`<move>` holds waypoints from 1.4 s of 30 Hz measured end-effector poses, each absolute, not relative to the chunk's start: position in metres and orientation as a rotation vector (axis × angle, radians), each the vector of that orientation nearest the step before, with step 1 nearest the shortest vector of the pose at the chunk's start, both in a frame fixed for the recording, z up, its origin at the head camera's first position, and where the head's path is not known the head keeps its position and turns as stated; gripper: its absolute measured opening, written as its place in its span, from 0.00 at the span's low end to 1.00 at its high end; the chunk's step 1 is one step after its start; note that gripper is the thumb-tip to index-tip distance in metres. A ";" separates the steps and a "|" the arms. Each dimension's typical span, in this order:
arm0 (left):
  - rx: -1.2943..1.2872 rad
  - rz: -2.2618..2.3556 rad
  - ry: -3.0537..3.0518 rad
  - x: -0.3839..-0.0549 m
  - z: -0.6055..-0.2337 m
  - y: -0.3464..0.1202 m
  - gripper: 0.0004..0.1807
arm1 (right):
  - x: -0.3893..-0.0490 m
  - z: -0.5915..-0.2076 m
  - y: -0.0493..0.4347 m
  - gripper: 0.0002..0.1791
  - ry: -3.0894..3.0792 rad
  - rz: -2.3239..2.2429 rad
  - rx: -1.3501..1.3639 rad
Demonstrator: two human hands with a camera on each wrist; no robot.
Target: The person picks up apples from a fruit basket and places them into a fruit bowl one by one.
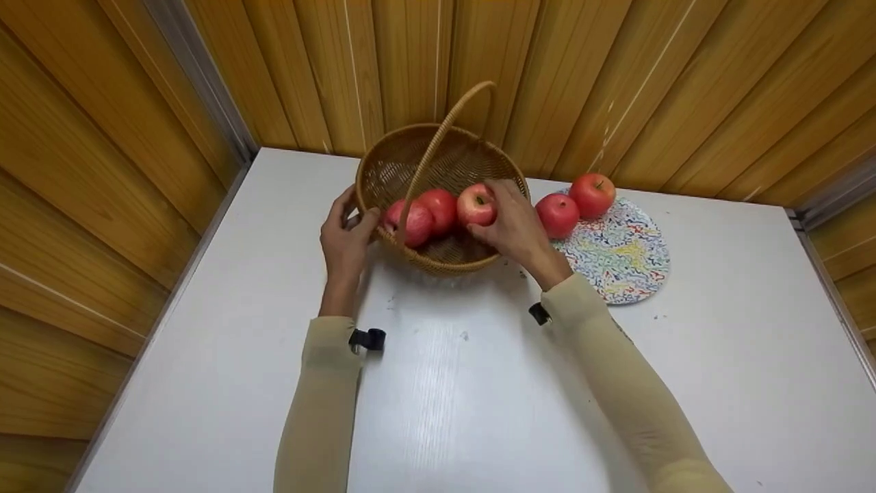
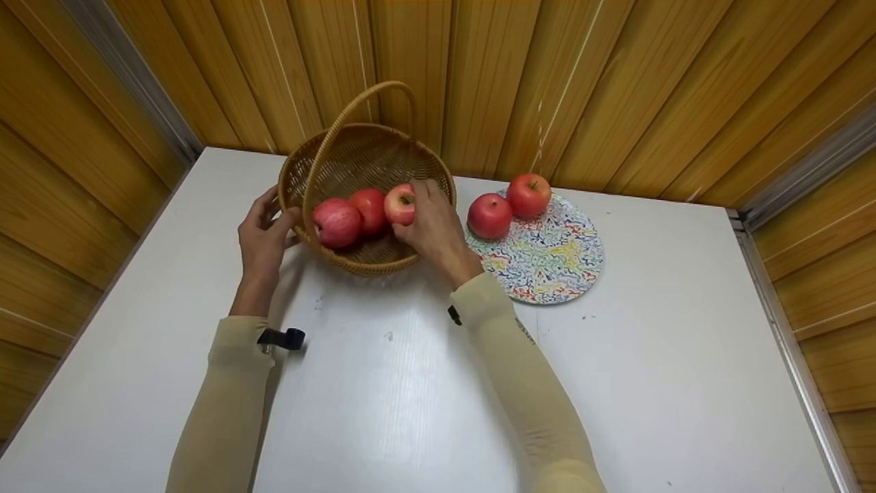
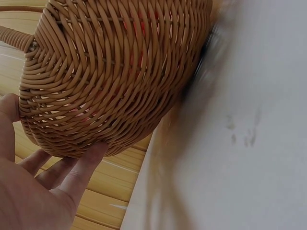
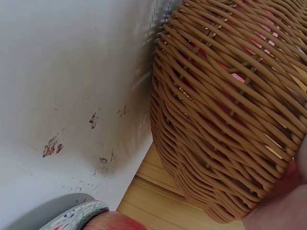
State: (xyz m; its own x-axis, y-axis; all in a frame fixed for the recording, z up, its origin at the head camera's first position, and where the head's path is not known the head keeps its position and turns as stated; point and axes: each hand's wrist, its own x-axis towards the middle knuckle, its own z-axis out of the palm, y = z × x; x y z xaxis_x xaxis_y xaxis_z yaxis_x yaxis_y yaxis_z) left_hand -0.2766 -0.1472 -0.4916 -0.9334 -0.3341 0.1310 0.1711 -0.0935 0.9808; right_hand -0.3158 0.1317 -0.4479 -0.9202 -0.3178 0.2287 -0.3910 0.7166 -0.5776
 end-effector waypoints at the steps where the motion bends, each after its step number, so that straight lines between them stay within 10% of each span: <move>1: 0.178 -2.092 -1.849 -0.277 -0.492 -0.147 0.30 | -0.315 -0.448 0.132 0.43 -2.791 0.992 0.583; 42: 0.240 -2.104 -1.875 -0.276 -0.486 -0.146 0.31 | -0.276 -0.440 0.173 0.44 -2.332 1.361 0.403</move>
